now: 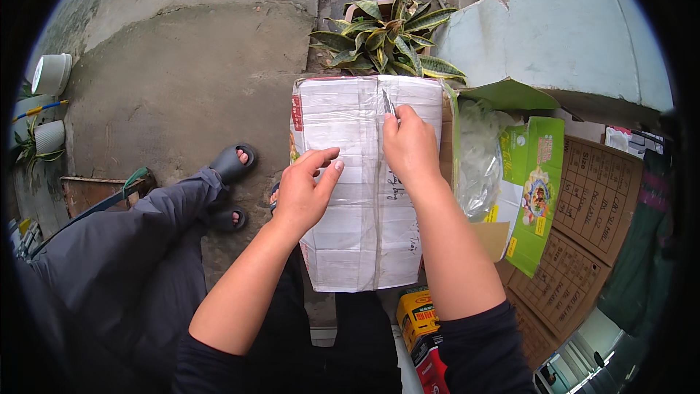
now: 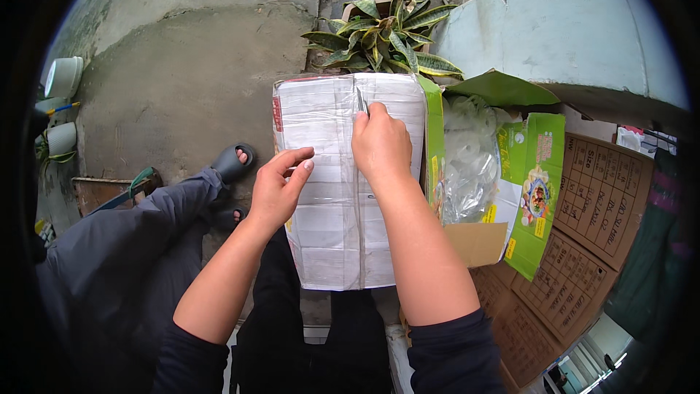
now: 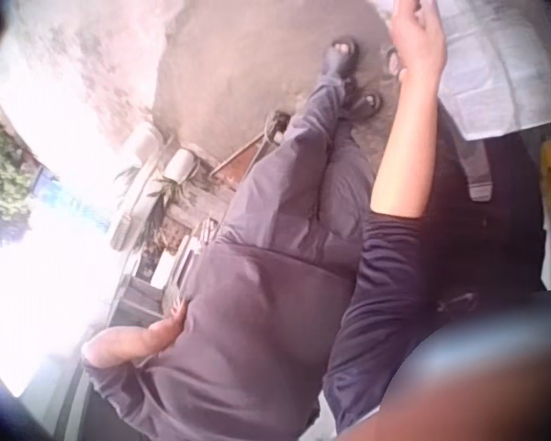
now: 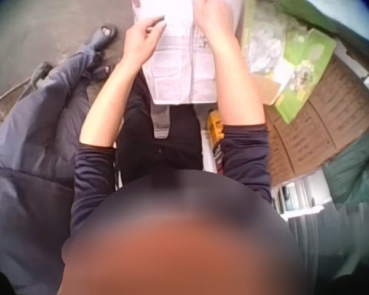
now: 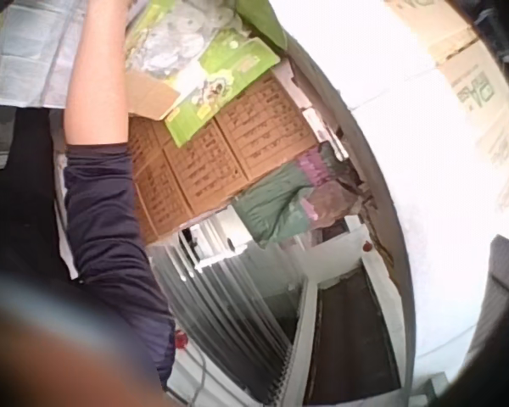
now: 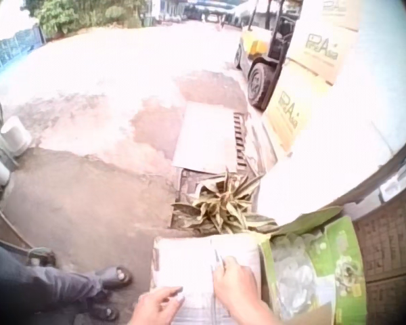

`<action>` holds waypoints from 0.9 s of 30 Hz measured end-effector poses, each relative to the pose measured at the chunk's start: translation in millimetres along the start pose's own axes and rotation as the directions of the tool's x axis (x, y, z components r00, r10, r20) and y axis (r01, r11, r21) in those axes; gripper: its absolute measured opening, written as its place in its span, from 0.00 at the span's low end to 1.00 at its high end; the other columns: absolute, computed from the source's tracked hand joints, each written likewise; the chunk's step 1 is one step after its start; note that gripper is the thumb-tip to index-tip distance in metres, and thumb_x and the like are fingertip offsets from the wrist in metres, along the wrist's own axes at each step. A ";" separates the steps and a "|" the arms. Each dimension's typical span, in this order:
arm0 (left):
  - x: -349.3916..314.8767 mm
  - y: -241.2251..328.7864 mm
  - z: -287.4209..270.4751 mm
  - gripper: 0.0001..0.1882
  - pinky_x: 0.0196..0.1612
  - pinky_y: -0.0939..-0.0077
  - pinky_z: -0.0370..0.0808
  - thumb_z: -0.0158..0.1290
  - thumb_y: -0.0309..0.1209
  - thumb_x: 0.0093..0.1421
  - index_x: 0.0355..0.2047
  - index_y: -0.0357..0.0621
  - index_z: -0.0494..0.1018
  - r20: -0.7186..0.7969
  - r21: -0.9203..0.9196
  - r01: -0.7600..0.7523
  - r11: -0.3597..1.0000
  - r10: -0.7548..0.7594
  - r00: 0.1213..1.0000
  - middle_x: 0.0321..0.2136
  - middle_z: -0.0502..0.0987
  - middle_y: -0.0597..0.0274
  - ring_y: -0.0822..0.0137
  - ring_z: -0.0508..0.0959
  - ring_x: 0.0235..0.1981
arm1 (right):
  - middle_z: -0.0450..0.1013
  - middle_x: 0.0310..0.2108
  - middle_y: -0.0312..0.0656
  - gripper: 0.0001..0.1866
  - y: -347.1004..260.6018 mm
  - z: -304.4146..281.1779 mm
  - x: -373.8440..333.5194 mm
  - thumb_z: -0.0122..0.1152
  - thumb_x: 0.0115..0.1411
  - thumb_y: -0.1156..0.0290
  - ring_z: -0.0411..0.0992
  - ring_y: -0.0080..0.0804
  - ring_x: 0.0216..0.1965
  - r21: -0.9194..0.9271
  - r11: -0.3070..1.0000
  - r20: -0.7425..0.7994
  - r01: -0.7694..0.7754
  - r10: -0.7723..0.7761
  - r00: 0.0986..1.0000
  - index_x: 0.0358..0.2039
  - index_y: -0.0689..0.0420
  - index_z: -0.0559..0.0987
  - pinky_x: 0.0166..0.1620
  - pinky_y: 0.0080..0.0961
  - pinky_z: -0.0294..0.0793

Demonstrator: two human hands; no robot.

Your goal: The person opens several cardboard boxes using a box cutter, removes white cylindrical rolls from inside, and places them on the floor. The person also moves a potted plant aside to access the boxes.

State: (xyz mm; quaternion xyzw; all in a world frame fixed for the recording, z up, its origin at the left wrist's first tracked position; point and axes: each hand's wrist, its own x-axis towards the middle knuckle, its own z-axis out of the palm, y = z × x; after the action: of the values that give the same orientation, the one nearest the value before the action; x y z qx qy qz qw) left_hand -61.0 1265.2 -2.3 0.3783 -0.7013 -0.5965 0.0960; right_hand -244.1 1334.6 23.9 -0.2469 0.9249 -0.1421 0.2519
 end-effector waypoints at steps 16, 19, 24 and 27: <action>-0.7 -10.8 -51.1 0.13 0.43 0.76 0.77 0.54 0.30 0.66 0.47 0.35 0.78 0.026 0.127 0.023 0.992 -0.026 0.999 0.40 0.82 0.58 0.70 0.81 0.38 | 0.79 0.35 0.58 0.14 -3.6 -2.3 -53.6 0.52 0.65 0.63 0.78 0.55 0.40 -0.487 0.869 0.311 0.083 0.084 0.947 0.37 0.61 0.79 0.44 0.47 0.78; 9.0 3.1 -52.1 0.13 0.44 0.73 0.77 0.55 0.30 0.64 0.46 0.37 0.79 0.059 0.207 -0.111 0.972 0.100 0.993 0.40 0.82 0.56 0.65 0.82 0.39 | 0.79 0.31 0.58 0.14 20.2 9.3 -96.2 0.53 0.64 0.64 0.79 0.55 0.36 -0.483 0.869 0.361 0.108 0.085 0.929 0.36 0.62 0.79 0.41 0.48 0.78; 14.9 14.7 -26.4 0.10 0.46 0.63 0.74 0.56 0.26 0.60 0.41 0.39 0.80 0.327 0.384 -0.489 0.783 0.380 0.865 0.38 0.81 0.58 0.56 0.79 0.42 | 0.78 0.26 0.56 0.13 53.9 24.9 -161.6 0.53 0.64 0.64 0.79 0.56 0.31 -0.441 0.891 0.419 0.107 0.099 0.902 0.34 0.62 0.78 0.37 0.48 0.79; 10.2 19.6 5.2 0.13 0.49 0.64 0.71 0.57 0.22 0.54 0.40 0.44 0.80 0.593 0.348 -0.718 0.603 0.452 0.667 0.37 0.80 0.63 0.61 0.77 0.44 | 0.78 0.24 0.55 0.12 73.0 32.8 -199.7 0.54 0.63 0.64 0.79 0.55 0.29 -0.411 0.909 0.439 0.066 0.133 0.889 0.34 0.62 0.77 0.36 0.48 0.79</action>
State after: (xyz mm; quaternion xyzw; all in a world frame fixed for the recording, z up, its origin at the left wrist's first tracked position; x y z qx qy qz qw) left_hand -79.3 1262.6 10.9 -0.0183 -0.9300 -0.3667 0.0141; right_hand -104.6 1496.8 47.3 -0.3046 0.8524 0.1240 0.4065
